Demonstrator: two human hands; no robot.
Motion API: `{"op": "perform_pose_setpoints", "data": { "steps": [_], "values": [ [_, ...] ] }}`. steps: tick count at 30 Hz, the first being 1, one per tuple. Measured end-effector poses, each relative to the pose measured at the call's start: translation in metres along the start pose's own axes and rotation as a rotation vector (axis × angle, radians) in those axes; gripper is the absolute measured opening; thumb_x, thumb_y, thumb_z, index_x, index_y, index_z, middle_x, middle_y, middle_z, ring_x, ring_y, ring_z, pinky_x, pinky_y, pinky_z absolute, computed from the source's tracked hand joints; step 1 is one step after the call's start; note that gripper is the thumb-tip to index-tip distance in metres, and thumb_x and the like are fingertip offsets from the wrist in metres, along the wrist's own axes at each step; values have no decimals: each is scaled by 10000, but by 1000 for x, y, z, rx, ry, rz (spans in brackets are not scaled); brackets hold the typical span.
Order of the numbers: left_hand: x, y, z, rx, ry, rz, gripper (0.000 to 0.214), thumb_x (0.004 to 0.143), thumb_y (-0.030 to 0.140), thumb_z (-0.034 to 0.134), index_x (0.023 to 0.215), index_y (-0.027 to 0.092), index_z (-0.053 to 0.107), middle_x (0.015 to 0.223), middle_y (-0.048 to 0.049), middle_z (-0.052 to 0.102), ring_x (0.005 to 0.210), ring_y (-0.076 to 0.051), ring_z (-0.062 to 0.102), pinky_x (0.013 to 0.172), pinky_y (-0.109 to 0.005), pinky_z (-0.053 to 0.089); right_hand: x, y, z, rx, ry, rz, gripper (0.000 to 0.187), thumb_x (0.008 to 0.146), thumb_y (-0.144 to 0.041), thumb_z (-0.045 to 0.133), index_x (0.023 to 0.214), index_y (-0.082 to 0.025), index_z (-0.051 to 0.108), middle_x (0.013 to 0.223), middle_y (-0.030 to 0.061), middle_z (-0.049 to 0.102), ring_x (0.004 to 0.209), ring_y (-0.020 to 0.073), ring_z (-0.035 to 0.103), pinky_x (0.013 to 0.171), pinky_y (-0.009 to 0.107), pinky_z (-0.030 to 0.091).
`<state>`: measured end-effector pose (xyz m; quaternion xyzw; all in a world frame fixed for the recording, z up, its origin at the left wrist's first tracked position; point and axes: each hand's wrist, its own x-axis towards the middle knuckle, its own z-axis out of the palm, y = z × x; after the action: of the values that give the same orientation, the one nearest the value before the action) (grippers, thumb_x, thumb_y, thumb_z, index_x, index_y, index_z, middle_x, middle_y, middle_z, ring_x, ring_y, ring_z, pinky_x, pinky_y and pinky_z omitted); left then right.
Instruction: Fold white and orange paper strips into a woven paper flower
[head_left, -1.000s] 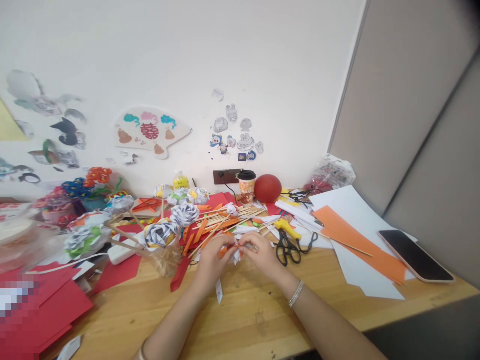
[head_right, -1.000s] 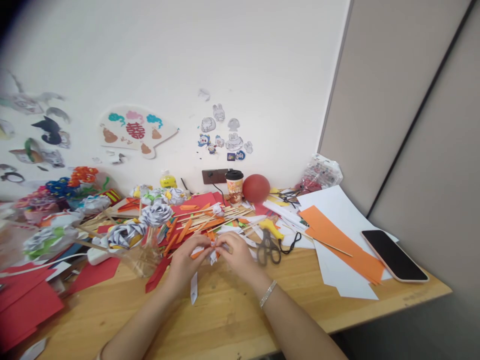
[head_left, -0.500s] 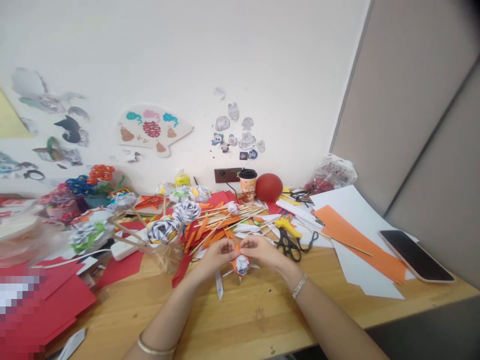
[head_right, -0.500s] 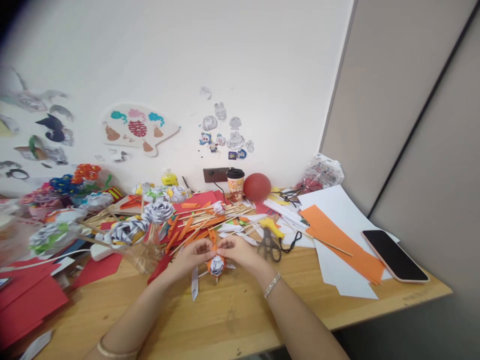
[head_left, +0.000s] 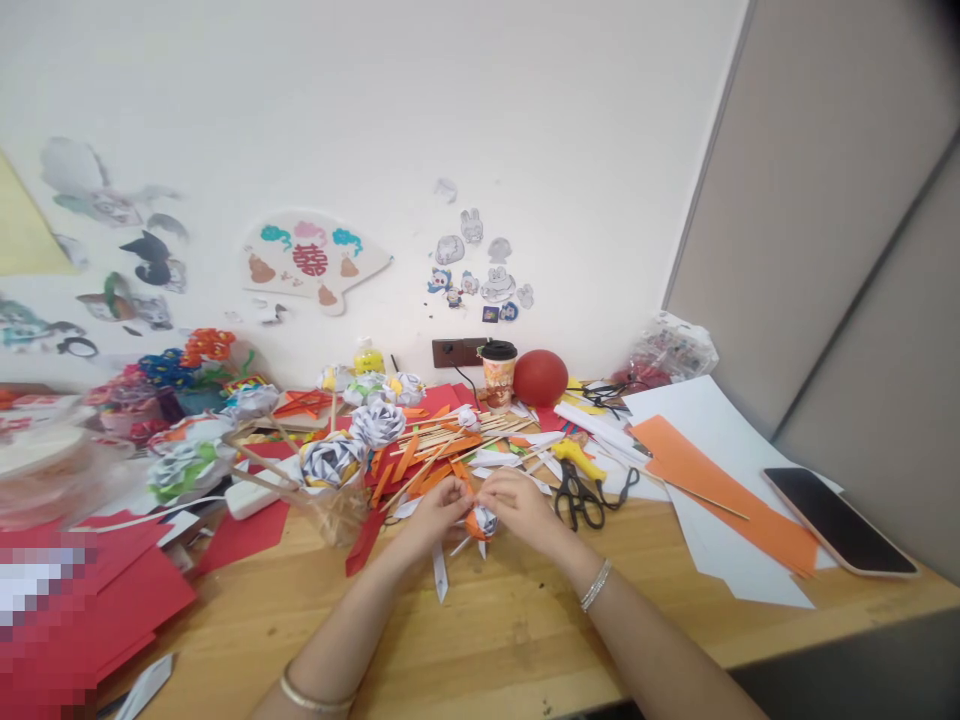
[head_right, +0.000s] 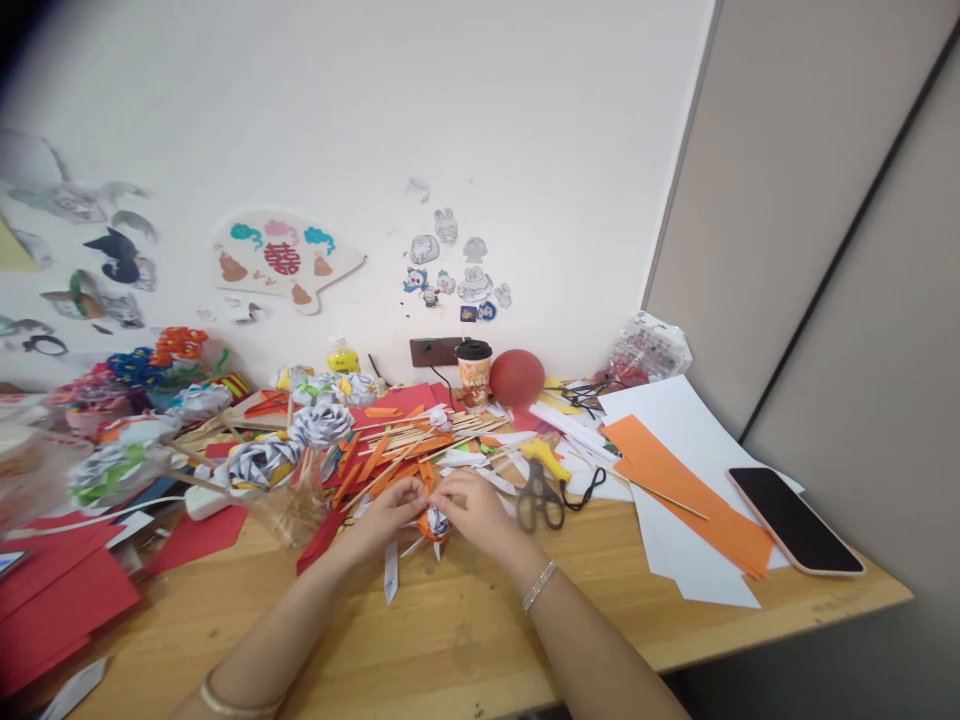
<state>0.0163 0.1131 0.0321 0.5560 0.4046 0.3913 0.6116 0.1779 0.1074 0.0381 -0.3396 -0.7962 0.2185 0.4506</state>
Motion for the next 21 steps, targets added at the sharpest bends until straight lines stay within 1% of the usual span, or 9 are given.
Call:
{"op": "perform_pose_setpoints", "data": {
  "steps": [3, 6, 11, 13, 14, 16, 18, 21],
  "values": [
    [2, -2, -1, 9, 44, 19, 377, 591, 433, 655, 703, 175, 403, 615, 74, 416, 520, -59, 431, 483, -181, 368, -1, -2, 0, -21, -29, -24, 218, 837, -260, 456, 764, -185, 647, 796, 34, 619, 789, 146, 524, 747, 278, 381],
    [5, -4, -2, -4, 56, 36, 371, 598, 423, 651, 692, 174, 393, 601, 75, 421, 509, -60, 430, 479, -183, 366, -2, -4, 0, -28, -45, -39, 237, 842, -278, 446, 768, -179, 647, 756, 32, 615, 756, 141, 524, 722, 269, 383],
    [7, -8, -7, 21, 9, 68, 351, 630, 421, 631, 705, 169, 399, 603, 67, 423, 514, -66, 426, 485, -187, 360, -2, -3, -1, -23, -83, -68, 277, 830, -313, 457, 662, -175, 629, 670, 16, 587, 700, 136, 513, 683, 261, 378],
    [8, -7, -8, 94, -26, 120, 331, 650, 423, 615, 702, 159, 422, 620, 53, 440, 547, -75, 442, 508, -189, 356, -2, 1, -2, 28, -71, -13, 292, 828, -314, 454, 638, -169, 621, 654, 13, 573, 677, 131, 514, 652, 250, 384],
    [7, -5, -8, 142, -47, 152, 320, 663, 424, 603, 700, 155, 434, 632, 45, 451, 571, -81, 451, 526, -192, 358, -1, 4, -2, 68, -45, 36, 267, 820, -309, 463, 661, -169, 624, 668, 13, 577, 677, 130, 519, 642, 245, 389],
    [6, -1, -7, 235, -87, 214, 297, 691, 423, 575, 702, 151, 456, 660, 30, 470, 615, -95, 463, 563, -202, 365, 0, 9, -2, 161, -3, 160, 178, 789, -297, 506, 767, -171, 631, 718, 16, 596, 680, 131, 532, 620, 239, 403],
    [5, 3, -5, 313, -106, 263, 272, 713, 412, 553, 711, 153, 469, 683, 20, 482, 640, -102, 461, 581, -207, 365, 0, 14, -2, 239, -26, 262, 161, 737, -286, 569, 834, -172, 626, 741, 16, 607, 659, 128, 534, 588, 230, 409],
    [4, 4, -3, 395, -78, 317, 263, 704, 402, 565, 693, 153, 481, 672, 19, 479, 635, -104, 448, 573, -204, 358, 1, 16, -4, 301, -90, 319, 156, 677, -279, 626, 782, -164, 625, 697, 3, 594, 593, 109, 512, 531, 210, 396]
  ]
}}
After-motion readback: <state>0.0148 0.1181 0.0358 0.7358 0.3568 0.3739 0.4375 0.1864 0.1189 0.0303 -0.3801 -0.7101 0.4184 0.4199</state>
